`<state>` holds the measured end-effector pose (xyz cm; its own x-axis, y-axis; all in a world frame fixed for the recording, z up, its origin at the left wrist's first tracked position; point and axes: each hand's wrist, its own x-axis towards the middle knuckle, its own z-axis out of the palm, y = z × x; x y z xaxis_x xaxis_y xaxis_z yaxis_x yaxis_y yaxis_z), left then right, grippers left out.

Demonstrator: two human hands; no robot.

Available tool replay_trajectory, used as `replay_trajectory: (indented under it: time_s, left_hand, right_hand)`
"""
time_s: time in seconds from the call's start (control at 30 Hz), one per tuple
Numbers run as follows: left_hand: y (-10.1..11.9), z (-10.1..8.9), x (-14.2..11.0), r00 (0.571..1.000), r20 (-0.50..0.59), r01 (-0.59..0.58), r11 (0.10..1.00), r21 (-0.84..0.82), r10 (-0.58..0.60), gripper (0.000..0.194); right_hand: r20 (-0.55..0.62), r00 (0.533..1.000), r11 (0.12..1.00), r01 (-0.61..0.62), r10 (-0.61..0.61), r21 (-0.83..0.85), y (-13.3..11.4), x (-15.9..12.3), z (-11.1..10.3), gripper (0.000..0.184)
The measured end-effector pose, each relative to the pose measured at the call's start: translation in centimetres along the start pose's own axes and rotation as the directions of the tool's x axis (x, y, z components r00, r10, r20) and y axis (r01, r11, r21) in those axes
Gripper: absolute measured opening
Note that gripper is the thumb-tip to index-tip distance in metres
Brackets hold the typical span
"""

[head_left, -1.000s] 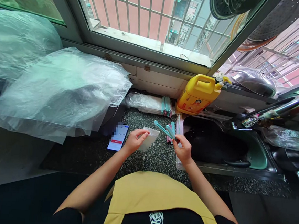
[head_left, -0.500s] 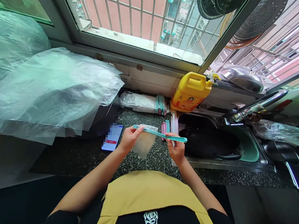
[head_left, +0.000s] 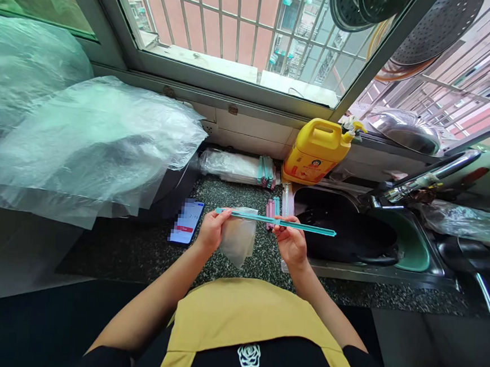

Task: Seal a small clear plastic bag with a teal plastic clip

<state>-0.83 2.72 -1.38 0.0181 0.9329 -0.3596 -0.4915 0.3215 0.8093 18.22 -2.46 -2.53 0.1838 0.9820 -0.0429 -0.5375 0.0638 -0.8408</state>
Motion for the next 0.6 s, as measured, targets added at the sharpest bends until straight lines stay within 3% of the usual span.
replay_trajectory:
  time_s: [0.1, 0.27, 0.47, 0.6]
  left_hand:
    - [-0.1, -0.1, -0.2, 1.000, -0.014, 0.013, 1.000, -0.021, -0.013, 0.030]
    - [-0.1, -0.7, -0.1, 0.999, 0.003, -0.049, 0.998, 0.031, 0.049, 0.030]
    - [0.2, -1.4, 0.0, 0.992, 0.074, -0.108, 0.988, 0.108, 0.100, 0.038]
    - [0.6, -1.6, -0.3, 0.982, 0.131, -0.159, 0.970, 0.186, 0.136, 0.042]
  right_hand:
    - [0.023, 1.000, 1.000, -0.018, 0.018, -0.008, -0.2, 0.0, 0.0, 0.015]
    - [0.096, 0.994, 0.973, -0.038, 0.061, -0.227, -0.3, 0.2, -0.4, 0.016]
    - [0.243, 0.969, 0.917, 0.047, 0.056, -0.397, -1.2, 0.6, -0.9, 0.016]
    - [0.237, 0.968, 0.893, 0.034, 0.082, -0.449, -1.5, 0.5, -0.6, 0.019]
